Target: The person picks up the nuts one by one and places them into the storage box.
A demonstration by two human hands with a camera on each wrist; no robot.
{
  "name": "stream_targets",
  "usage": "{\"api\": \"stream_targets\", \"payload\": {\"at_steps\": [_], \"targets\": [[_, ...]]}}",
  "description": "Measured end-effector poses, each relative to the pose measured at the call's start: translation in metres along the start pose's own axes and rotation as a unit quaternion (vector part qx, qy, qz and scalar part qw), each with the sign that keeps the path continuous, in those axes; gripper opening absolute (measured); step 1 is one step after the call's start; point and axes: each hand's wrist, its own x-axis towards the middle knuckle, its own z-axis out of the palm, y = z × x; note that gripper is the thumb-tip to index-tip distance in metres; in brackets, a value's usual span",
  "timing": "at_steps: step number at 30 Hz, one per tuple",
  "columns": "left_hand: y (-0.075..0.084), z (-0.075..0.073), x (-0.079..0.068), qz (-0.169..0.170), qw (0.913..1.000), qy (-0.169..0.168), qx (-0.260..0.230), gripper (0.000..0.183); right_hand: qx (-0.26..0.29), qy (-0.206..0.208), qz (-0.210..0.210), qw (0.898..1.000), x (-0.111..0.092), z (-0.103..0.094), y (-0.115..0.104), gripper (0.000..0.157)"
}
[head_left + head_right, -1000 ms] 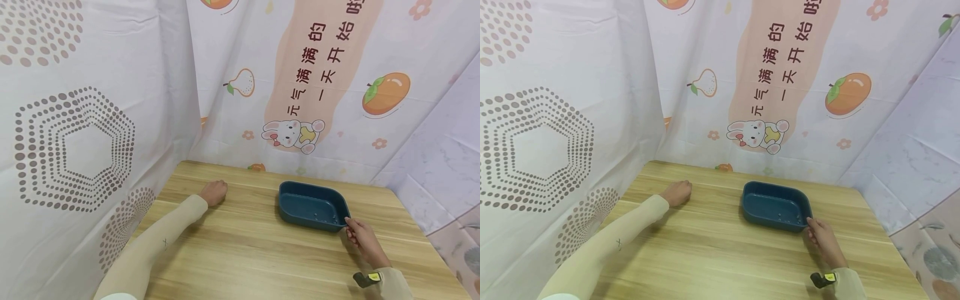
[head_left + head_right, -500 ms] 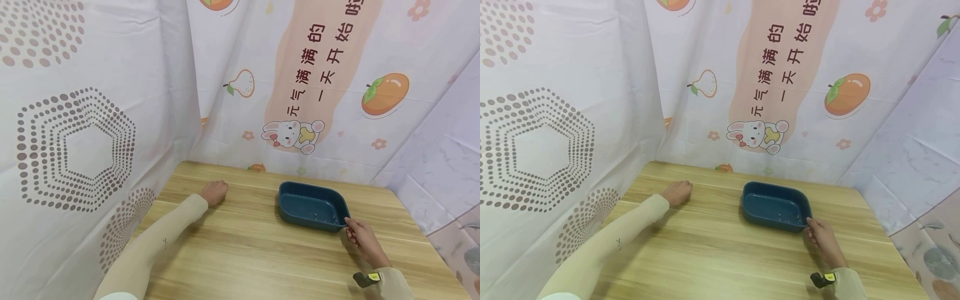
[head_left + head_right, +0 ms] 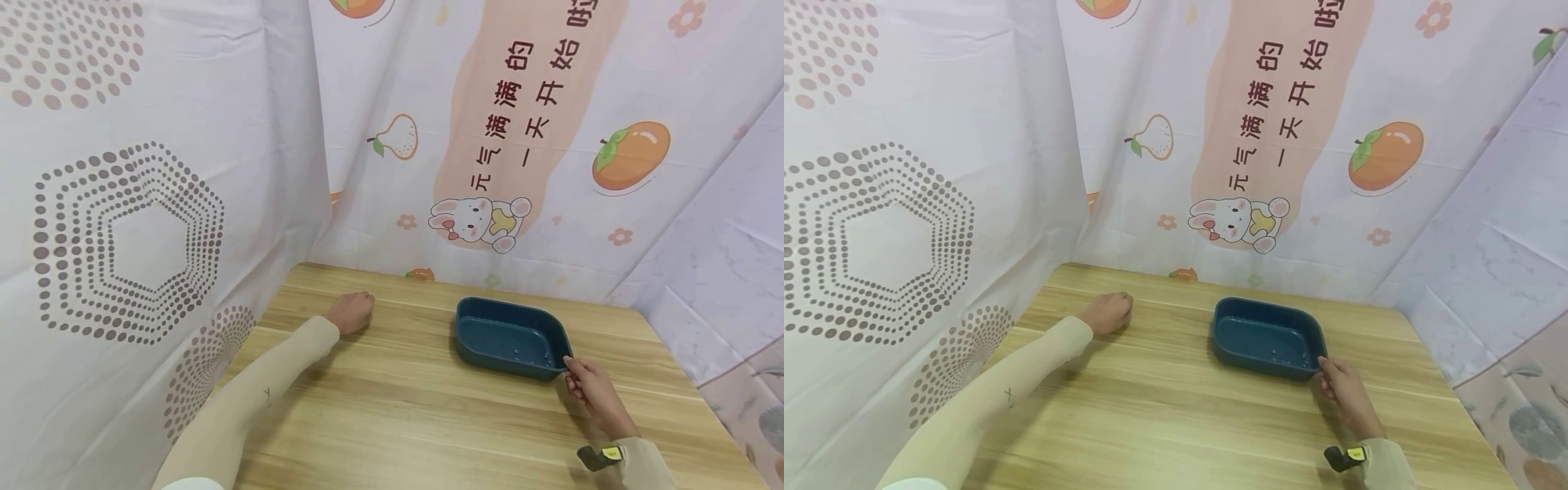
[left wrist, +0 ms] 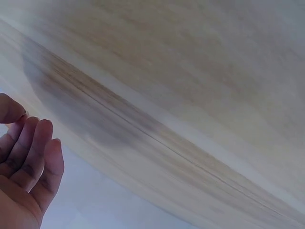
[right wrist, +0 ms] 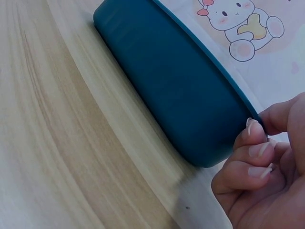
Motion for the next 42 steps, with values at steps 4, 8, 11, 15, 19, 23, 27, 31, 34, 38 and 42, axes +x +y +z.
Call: {"api": "stream_targets", "payload": {"at_steps": [4, 8, 11, 15, 19, 23, 27, 31, 34, 38, 42], "targets": [[0.003, -0.001, 0.000, 0.007, 0.9998, 0.002, -0.019, 0.012, 0.000, 0.002, 0.002, 1.000, -0.001, 0.000, 0.000, 0.040], [0.007, -0.003, 0.001, 0.007, 0.9994, 0.003, -0.033, 0.013, 0.003, 0.002, 0.004, 1.000, -0.001, 0.001, 0.000, 0.039], [0.010, -0.004, 0.002, 0.006, 0.9995, 0.003, -0.032, 0.013, 0.004, 0.004, 0.005, 1.000, -0.001, 0.001, -0.001, 0.039], [0.013, -0.005, 0.005, 0.004, 0.9992, 0.002, -0.040, 0.013, 0.003, 0.004, 0.009, 1.000, -0.001, 0.001, -0.001, 0.040], [0.016, -0.006, 0.007, 0.006, 0.9992, 0.005, -0.039, 0.014, 0.003, 0.002, 0.010, 1.000, -0.001, 0.001, -0.002, 0.041], [0.019, -0.007, 0.009, 0.018, 0.9986, 0.015, -0.047, 0.014, 0.004, 0.002, 0.007, 1.000, -0.001, 0.001, -0.002, 0.040], [0.022, -0.009, 0.012, 0.034, 0.9977, 0.024, -0.054, 0.015, 0.004, 0.003, 0.005, 1.000, -0.001, 0.001, -0.002, 0.040], [0.026, -0.011, 0.015, 0.042, 0.9971, 0.025, -0.058, 0.016, 0.001, 0.003, 0.005, 1.000, -0.001, 0.001, -0.001, 0.041], [0.030, -0.013, 0.018, 0.045, 0.9968, 0.030, -0.059, 0.016, 0.002, 0.003, 0.008, 1.000, 0.000, 0.001, -0.001, 0.042], [0.034, -0.013, 0.021, 0.055, 0.9960, 0.049, -0.050, 0.016, 0.002, 0.004, 0.009, 1.000, -0.001, 0.001, -0.001, 0.042], [0.038, -0.012, 0.025, 0.064, 0.9951, 0.063, -0.042, 0.015, 0.000, 0.003, 0.008, 1.000, -0.001, 0.001, -0.002, 0.042]]}}
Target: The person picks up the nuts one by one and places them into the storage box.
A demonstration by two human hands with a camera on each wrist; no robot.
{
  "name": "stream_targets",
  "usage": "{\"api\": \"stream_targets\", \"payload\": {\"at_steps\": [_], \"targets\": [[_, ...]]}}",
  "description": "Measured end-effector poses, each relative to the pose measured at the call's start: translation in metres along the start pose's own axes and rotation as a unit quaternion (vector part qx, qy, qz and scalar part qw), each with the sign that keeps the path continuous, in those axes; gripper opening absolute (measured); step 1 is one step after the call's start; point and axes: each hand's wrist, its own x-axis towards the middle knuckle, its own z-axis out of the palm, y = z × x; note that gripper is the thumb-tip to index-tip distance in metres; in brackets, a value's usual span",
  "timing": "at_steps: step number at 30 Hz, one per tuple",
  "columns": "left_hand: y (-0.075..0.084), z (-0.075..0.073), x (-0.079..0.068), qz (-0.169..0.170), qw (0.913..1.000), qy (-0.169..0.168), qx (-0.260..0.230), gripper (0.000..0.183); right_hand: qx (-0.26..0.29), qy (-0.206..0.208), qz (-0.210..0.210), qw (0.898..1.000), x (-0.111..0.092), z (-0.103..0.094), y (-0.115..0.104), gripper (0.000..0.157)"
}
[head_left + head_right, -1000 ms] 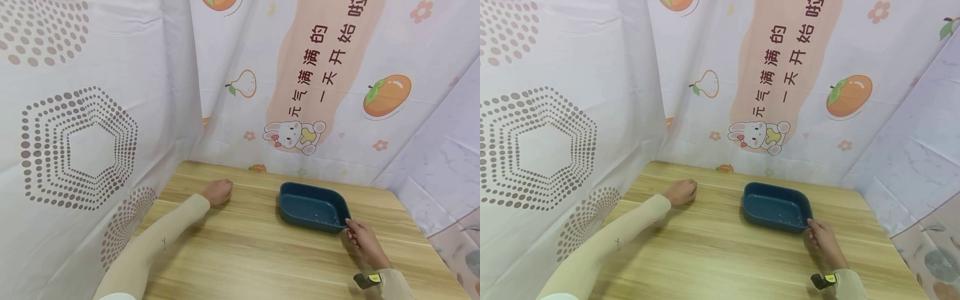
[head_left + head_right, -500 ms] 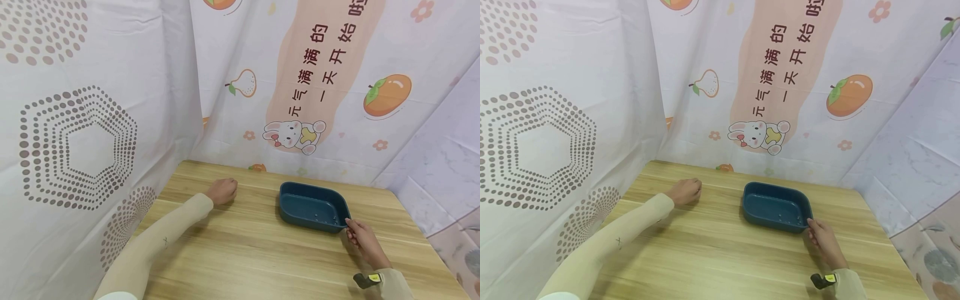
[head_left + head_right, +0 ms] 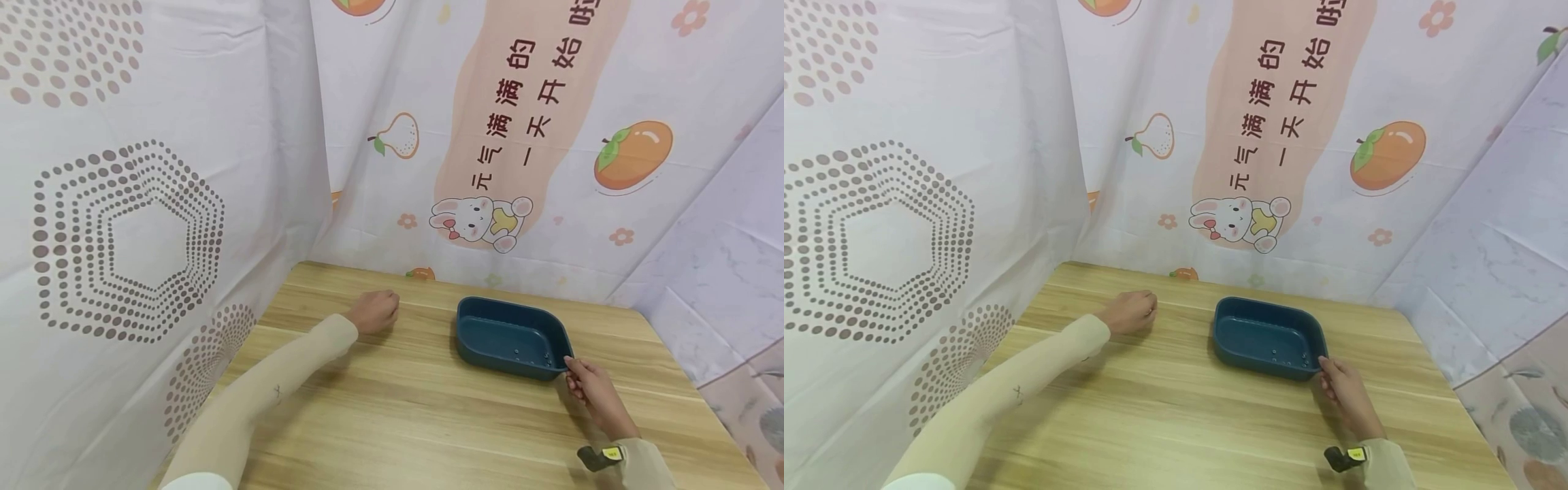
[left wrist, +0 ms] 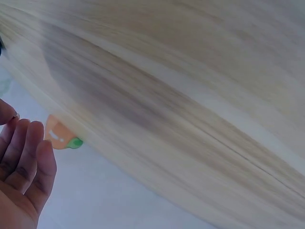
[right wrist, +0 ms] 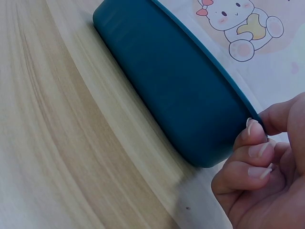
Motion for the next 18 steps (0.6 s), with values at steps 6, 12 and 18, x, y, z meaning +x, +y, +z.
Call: {"api": "stream_targets", "payload": {"at_steps": [6, 12, 18], "targets": [[0.009, -0.002, 0.008, -0.001, 0.9999, -0.006, -0.008, 0.015, 0.000, -0.006, -0.003, 1.000, 0.001, -0.001, 0.002, 0.042], [0.017, -0.003, 0.015, 0.011, 0.9998, -0.008, -0.013, 0.016, 0.002, -0.007, 0.000, 1.000, 0.002, -0.003, 0.004, 0.041], [0.025, -0.006, 0.020, 0.021, 0.9997, -0.008, -0.009, 0.016, 0.000, -0.007, -0.007, 1.000, 0.004, -0.003, 0.005, 0.042]]}}
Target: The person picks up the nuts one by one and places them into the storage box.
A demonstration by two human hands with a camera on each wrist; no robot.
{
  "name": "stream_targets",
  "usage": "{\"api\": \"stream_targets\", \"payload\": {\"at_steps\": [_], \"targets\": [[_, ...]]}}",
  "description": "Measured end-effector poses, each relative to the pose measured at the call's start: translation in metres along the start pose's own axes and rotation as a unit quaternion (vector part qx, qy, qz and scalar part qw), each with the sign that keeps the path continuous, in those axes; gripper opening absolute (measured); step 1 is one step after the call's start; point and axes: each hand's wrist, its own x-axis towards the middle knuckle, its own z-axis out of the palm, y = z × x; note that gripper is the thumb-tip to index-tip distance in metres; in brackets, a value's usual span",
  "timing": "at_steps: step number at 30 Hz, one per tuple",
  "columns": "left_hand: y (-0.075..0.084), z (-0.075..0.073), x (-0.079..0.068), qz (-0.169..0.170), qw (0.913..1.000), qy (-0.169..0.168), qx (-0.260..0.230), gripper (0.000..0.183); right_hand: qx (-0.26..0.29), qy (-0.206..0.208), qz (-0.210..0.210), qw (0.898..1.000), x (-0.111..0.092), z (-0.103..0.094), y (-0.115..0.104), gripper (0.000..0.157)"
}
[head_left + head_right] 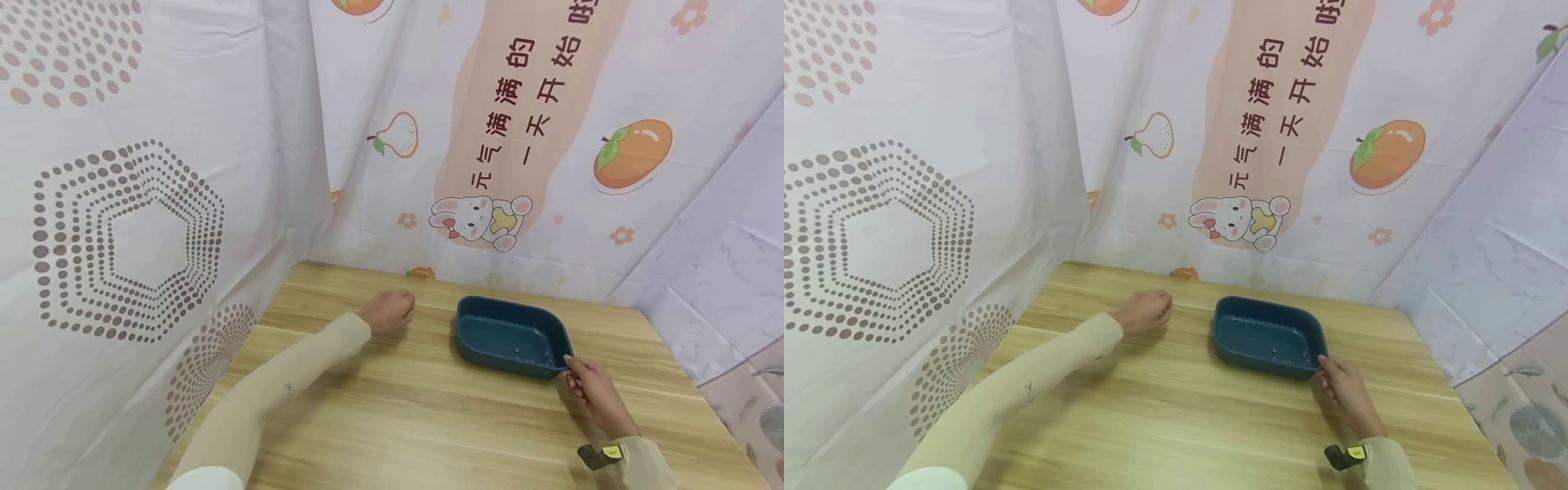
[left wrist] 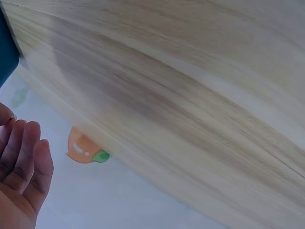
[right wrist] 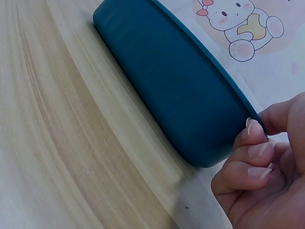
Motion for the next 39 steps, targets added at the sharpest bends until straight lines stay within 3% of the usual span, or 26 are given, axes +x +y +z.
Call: {"api": "stream_targets", "payload": {"at_steps": [20, 39], "targets": [[0.034, 0.000, 0.028, 0.027, 0.9992, 0.003, 0.030, 0.017, 0.011, -0.008, -0.007, 1.000, 0.000, -0.001, -0.001, 0.040], [0.055, 0.004, 0.044, 0.043, 0.9990, -0.003, 0.010, 0.014, 0.007, -0.005, -0.014, 1.000, -0.001, 0.001, -0.002, 0.040]]}}
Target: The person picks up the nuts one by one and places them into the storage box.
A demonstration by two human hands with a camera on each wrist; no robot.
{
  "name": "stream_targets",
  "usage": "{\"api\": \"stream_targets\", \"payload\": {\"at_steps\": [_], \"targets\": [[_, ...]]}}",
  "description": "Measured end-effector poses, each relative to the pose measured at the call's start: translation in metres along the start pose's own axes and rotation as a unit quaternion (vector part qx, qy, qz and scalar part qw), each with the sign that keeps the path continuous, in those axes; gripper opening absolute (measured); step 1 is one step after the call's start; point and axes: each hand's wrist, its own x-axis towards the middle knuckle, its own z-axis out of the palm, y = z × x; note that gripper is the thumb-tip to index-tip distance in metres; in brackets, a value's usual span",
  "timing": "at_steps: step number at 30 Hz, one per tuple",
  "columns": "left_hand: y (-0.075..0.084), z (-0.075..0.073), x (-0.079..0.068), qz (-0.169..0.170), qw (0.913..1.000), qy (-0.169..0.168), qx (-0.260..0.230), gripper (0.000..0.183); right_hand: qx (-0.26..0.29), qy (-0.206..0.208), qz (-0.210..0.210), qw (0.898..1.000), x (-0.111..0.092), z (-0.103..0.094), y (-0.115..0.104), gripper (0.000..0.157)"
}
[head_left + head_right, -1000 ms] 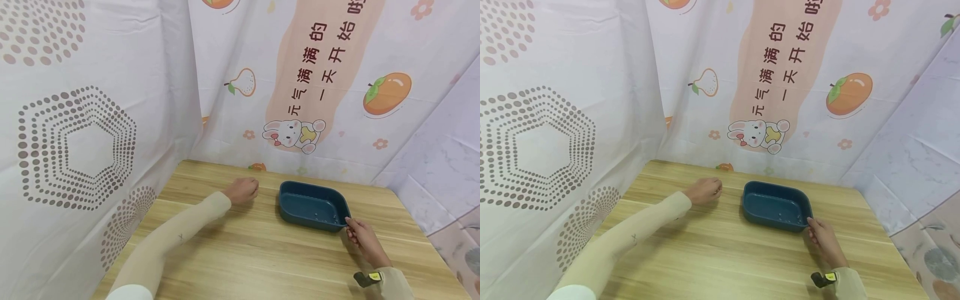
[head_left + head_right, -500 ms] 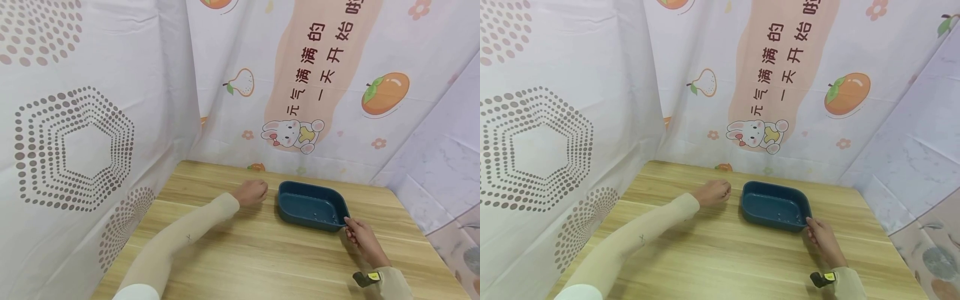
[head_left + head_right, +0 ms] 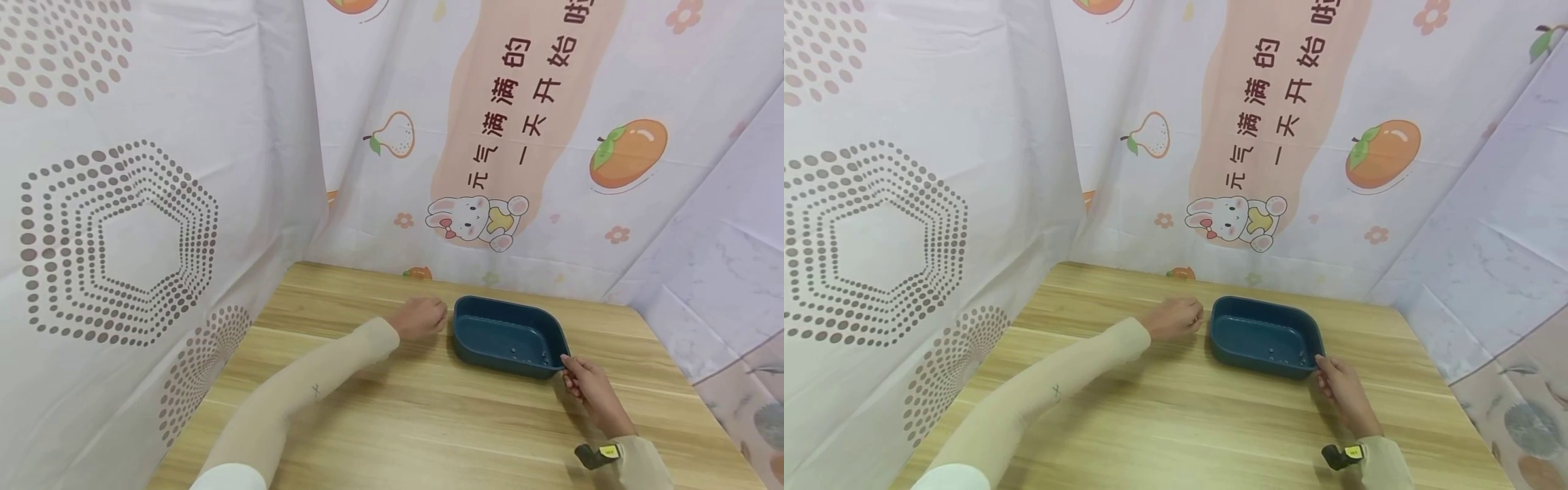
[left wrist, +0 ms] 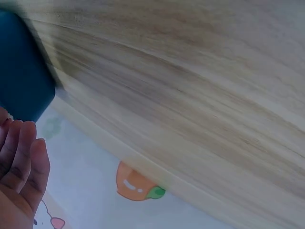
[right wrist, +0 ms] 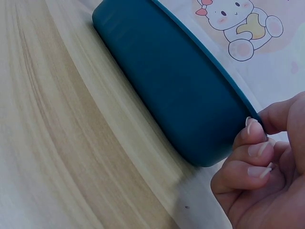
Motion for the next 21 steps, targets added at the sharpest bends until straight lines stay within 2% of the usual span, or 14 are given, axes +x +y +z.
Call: {"api": "stream_targets", "payload": {"at_steps": [7, 12, 21], "targets": [[0.009, 0.001, 0.006, 0.003, 0.9998, -0.018, 0.001, 0.018, 0.000, 0.004, 0.007, 1.000, -0.001, 0.001, -0.001, 0.040], [0.012, 0.003, 0.008, 0.027, 0.9996, -0.002, 0.012, 0.018, 0.003, 0.007, 0.007, 1.000, -0.002, 0.002, -0.002, 0.040], [0.017, 0.002, 0.011, 0.034, 0.9990, 0.025, 0.014, 0.016, -0.002, 0.014, 0.012, 1.000, -0.002, 0.003, -0.002, 0.039]]}}
